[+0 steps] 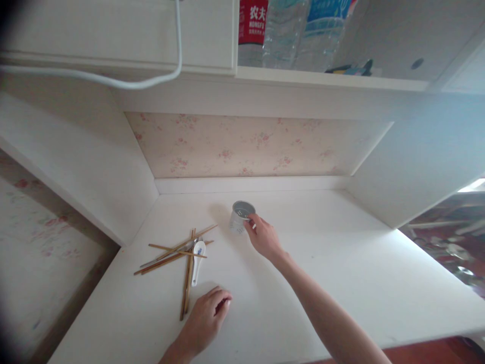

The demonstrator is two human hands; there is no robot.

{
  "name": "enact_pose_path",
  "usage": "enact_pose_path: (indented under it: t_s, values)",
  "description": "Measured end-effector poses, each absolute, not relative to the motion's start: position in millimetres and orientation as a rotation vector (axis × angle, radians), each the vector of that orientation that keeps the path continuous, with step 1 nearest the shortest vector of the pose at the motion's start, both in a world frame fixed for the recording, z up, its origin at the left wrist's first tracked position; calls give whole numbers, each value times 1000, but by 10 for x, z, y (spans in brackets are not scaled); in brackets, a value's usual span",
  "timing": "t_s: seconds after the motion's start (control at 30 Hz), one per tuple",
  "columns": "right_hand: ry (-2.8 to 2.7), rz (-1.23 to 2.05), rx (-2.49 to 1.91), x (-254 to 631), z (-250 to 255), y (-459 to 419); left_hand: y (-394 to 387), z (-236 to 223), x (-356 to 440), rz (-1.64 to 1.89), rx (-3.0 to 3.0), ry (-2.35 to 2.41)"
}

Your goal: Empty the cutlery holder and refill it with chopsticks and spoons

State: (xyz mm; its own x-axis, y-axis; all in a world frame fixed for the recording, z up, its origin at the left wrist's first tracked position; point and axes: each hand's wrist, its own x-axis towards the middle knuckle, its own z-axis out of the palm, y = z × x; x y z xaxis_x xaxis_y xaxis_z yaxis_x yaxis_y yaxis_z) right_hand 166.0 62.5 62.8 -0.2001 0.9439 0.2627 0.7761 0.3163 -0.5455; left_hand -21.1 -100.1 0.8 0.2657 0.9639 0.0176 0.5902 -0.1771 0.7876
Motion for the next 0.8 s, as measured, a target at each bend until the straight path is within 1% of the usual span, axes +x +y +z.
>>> enact_pose_path:
  t_s: [0.13, 0.27, 0.43, 0.6, 0.7, 0.8]
  values:
    - [-2038, 444, -1503, 1804, 530, 164, -1009, 38, -191, 679, 1872, 1408]
    - [-2083, 456, -1498, 1852, 423, -110, -1008, 45, -181, 675, 1853, 1404]
    - [-2176, 422, -1447, 1863, 334, -203, -988, 66, -171, 666, 1827, 1388]
    - [-2236, 372, -1409, 1873, 356, -210, -968, 135, -216, 648, 1779, 1368]
    - [-2180, 435, -1368, 1904, 330, -231, -875, 225, -383, 677, 1748, 1432]
    - [-1950, 560, -1404, 1961, 177, -252, -664, 353, -682, 739, 1749, 1611]
